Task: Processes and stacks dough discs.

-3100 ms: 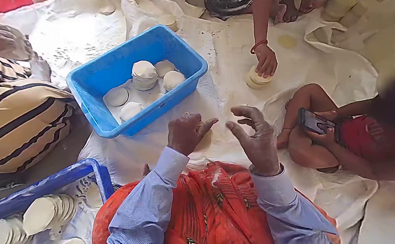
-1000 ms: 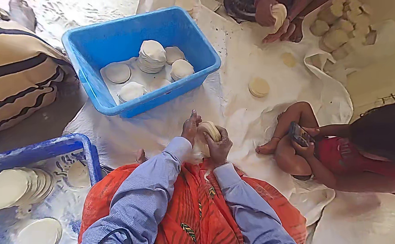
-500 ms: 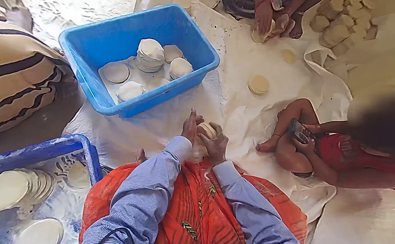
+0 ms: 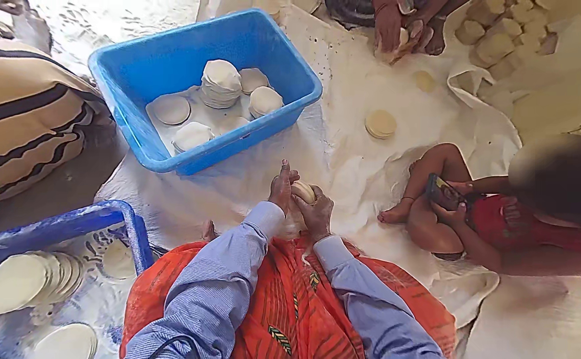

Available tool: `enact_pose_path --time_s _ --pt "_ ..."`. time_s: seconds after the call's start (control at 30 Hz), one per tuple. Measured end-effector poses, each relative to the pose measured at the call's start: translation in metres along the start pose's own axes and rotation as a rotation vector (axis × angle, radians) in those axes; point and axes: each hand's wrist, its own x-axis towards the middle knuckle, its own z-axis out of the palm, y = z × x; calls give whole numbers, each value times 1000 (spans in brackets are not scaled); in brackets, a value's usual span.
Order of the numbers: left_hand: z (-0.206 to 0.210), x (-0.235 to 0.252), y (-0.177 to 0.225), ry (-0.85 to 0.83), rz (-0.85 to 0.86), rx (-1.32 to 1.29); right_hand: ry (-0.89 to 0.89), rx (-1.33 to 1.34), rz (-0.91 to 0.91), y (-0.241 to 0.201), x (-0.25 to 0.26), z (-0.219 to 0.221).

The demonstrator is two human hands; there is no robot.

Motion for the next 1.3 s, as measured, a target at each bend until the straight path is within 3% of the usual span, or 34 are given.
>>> enact_pose_path --time_s 0.1,0.23,0.33,0.47,0.77,1.03,1.17,1.3 --pt "-2 -2 3 18 -2 -25 77 38 -52 1 -3 0" --pt "1 -1 -1 -8 -1 -21 10 37 -27 3 0 2" --pt "-3 0 1 4 17 10 109 64 -109 5 -4 4" --pt "0 1 -2 -13 15 35 43 31 -48 5 1 2" --pt "-1 1 2 4 22 9 99 75 -172 11 1 4" --pt "-2 -2 2 23 43 18 110 88 -152 9 -3 3" --pt "1 -1 -1 7 45 50 26 38 -102 9 2 4" --pt "-2 0 1 34 31 24 140 103 -162 11 -1 4"
